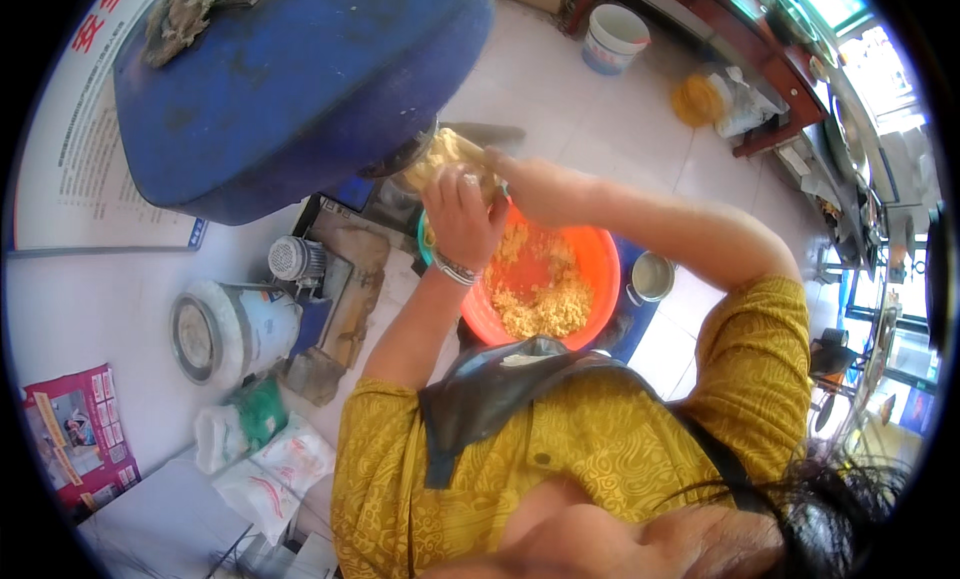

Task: The person mixes a yellow dough-like substance in a red basin using a wooden stick and their hands. They repeatedly scoop portions of the mixture and feed them into a blue noodle-making machine, which extrudes long strands of noodles into a green basin below. The person occasionally adds liquid from a metal container to the mixture in the red basin.

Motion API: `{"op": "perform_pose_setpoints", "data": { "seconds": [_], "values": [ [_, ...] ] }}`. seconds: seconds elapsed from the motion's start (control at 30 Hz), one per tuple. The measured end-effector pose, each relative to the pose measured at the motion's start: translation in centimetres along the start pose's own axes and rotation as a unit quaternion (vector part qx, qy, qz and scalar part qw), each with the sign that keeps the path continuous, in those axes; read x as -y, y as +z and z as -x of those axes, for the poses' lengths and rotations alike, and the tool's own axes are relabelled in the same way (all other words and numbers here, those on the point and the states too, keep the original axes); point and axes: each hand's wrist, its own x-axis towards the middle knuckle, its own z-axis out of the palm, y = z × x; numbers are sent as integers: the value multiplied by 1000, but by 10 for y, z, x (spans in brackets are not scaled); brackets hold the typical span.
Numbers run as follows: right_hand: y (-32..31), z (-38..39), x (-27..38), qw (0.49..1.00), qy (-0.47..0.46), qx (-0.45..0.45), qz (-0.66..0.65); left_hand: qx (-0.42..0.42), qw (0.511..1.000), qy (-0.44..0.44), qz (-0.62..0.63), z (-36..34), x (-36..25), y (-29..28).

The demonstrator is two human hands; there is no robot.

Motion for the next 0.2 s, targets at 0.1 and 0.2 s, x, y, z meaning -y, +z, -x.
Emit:
{"op": "perform_pose_setpoints", "data": {
  "seconds": [0.1, 0.2],
  "values": [
    [-1, 3, 16, 998, 11, 35, 50, -12, 1000, 3, -29, 2, 1, 4],
    [-7, 16, 23, 994, 23, 77, 76, -20, 998, 5, -53, 2, 3, 8]
  ]
}}
